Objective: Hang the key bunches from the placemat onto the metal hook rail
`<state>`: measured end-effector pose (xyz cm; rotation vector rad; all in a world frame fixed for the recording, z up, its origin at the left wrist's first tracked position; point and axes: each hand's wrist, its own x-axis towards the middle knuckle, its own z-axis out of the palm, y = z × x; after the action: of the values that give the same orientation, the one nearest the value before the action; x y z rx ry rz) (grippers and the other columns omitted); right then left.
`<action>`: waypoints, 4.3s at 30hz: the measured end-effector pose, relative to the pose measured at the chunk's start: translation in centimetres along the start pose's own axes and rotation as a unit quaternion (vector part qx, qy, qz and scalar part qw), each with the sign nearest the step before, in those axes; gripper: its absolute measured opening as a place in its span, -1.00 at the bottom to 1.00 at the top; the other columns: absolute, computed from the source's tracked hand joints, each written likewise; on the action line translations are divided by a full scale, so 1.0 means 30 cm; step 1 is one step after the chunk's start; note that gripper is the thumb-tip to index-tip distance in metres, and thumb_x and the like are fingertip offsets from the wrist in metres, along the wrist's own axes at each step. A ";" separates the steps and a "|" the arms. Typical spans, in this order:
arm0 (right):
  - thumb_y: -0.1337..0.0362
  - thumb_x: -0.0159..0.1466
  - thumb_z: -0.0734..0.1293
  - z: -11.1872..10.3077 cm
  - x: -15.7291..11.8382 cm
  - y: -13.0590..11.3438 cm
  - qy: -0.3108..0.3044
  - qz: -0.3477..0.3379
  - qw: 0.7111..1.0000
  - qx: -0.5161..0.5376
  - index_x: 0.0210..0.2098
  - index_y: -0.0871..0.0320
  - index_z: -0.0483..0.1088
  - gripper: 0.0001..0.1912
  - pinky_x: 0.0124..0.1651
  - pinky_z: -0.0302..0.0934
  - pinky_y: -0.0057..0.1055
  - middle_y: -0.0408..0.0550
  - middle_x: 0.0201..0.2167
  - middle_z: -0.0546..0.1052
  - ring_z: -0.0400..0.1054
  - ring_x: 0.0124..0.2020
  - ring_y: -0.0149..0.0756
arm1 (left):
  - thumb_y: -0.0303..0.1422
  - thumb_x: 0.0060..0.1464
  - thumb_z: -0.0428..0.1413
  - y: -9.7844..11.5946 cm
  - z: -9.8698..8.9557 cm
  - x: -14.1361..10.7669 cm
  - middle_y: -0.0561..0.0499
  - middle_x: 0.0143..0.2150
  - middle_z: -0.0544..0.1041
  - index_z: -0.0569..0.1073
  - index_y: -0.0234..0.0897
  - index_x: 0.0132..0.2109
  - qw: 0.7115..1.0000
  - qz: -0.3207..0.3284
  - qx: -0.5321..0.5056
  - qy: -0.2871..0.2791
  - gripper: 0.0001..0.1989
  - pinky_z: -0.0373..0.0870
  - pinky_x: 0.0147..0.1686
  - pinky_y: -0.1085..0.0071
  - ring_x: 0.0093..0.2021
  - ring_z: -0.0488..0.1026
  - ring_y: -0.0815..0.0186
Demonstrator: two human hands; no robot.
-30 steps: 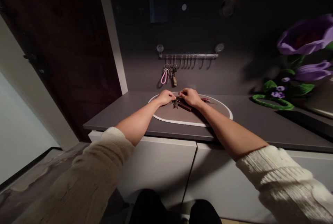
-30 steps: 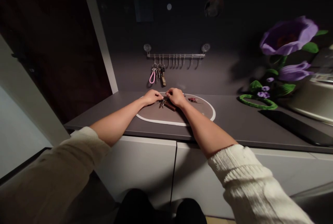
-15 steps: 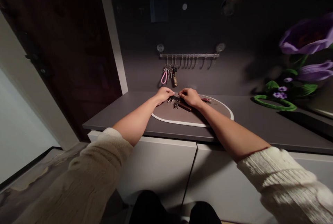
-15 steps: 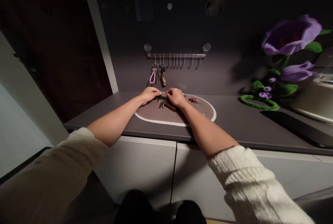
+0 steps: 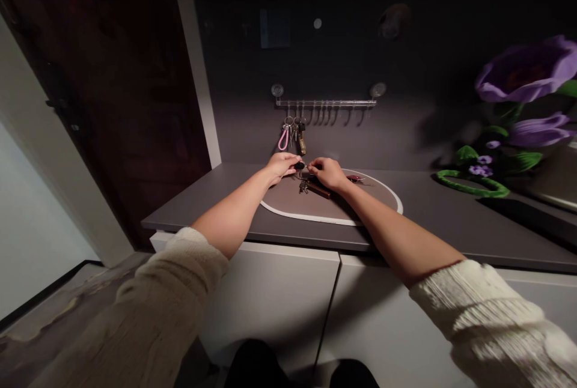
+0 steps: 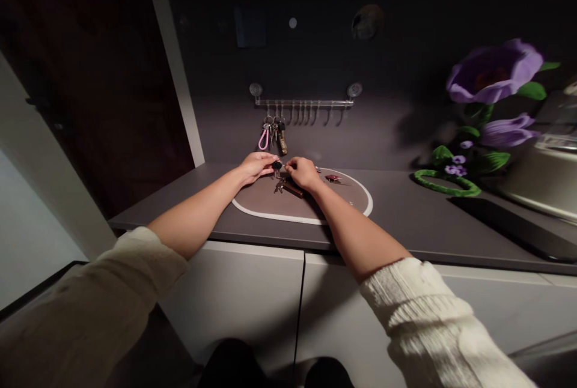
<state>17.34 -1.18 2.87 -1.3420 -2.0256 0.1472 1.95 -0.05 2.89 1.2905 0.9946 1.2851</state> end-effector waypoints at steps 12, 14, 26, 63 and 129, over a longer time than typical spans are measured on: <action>0.26 0.10 0.29 0.001 0.012 0.003 0.054 0.020 0.980 0.192 -0.41 0.21 0.43 -0.86 -0.28 0.12 -0.52 -0.10 -0.44 0.49 0.27 -0.43 -0.45 | -0.49 -0.07 0.14 0.002 0.007 -0.002 -0.03 -0.39 0.50 0.43 -0.43 -0.41 0.996 0.015 -0.081 -0.035 -0.95 0.30 -0.05 0.30 -0.33 0.43 0.47; 0.27 0.09 0.29 0.006 0.016 0.008 0.053 0.024 0.974 0.218 -0.42 0.23 0.42 -0.86 -0.30 0.12 -0.53 -0.10 -0.45 0.48 0.26 -0.45 -0.47 | -0.50 -0.08 0.14 0.004 0.007 -0.004 -0.02 -0.39 0.50 0.44 -0.43 -0.41 0.995 0.013 -0.085 -0.040 -0.96 0.30 -0.05 0.30 -0.31 0.43 0.46; 0.26 0.05 0.30 0.007 0.011 0.014 0.038 0.012 0.952 0.302 -0.42 0.24 0.41 -0.85 -0.26 0.13 -0.53 -0.11 -0.44 0.48 0.27 -0.44 -0.49 | -0.52 -0.11 0.16 0.000 0.014 -0.002 -0.01 -0.42 0.50 0.46 -0.42 -0.41 0.995 0.015 -0.084 -0.046 -0.97 0.30 -0.05 0.30 -0.34 0.42 0.48; 0.40 0.08 0.31 -0.127 0.170 -0.068 0.114 0.119 0.851 0.499 -0.50 0.25 0.35 -0.95 -0.46 0.24 -0.55 -0.15 -0.60 0.39 0.24 -0.60 -0.57 | -0.46 -0.02 0.04 -0.035 0.022 0.036 -0.08 -0.45 0.52 0.47 -0.43 -0.39 0.967 0.133 0.214 0.023 -0.87 0.33 -0.43 0.51 -0.49 0.41 0.45; 0.48 0.09 0.25 -0.140 0.118 -0.047 0.106 0.199 0.836 0.500 -0.47 0.23 0.32 -0.94 -0.49 0.15 -0.59 -0.10 -0.53 0.46 0.26 -0.59 -0.56 | -0.44 -0.09 0.08 -0.033 0.015 0.012 -0.02 -0.39 0.52 0.50 -0.38 -0.28 0.937 0.193 0.286 -0.060 -0.82 0.30 -0.29 0.47 -0.39 0.39 0.40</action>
<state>17.99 0.03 8.36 -0.9676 -1.1154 1.0394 2.52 0.39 2.03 2.0718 1.1053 1.2219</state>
